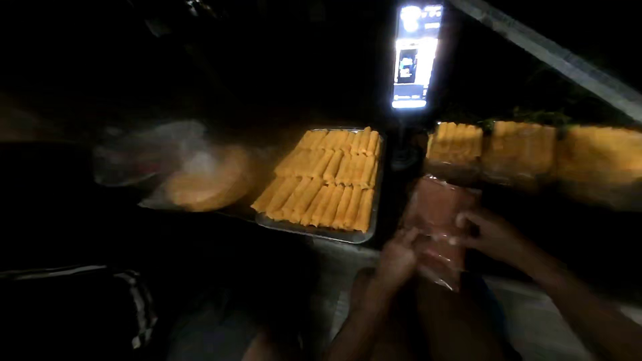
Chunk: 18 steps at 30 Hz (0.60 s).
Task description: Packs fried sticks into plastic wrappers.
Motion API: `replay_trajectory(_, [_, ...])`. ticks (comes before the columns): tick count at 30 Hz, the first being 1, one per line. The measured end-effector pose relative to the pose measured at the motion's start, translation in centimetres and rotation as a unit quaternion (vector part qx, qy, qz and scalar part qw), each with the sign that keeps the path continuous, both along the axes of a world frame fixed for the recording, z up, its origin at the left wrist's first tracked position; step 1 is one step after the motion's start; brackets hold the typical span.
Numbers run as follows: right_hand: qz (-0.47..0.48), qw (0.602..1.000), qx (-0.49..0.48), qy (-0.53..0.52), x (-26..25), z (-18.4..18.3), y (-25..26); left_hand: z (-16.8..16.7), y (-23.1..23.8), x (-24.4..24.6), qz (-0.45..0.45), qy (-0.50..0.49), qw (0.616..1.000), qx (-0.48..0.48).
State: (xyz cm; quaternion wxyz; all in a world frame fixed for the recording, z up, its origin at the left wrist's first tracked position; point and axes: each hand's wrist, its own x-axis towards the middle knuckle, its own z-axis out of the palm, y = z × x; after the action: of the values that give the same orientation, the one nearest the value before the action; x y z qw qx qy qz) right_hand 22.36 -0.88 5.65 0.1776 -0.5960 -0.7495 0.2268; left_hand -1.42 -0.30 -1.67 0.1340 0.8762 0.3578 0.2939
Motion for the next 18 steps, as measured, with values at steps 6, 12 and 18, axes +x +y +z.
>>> replay_trajectory(6, [0.189,0.972,0.137,-0.023,-7.1,5.3,6.6,-0.6,0.9,0.1,0.007,-0.065,0.998,0.007])
replay_trajectory(12, [0.300,0.940,0.136,-0.094,-17.8,7.3,15.9,-0.3,1.0,-0.3,0.001,-0.096,0.995,-0.030])
replay_trajectory(18, [0.346,0.916,0.108,-0.174,-22.9,7.3,21.1,0.0,0.9,-0.6,-0.013,-0.103,0.993,-0.052])
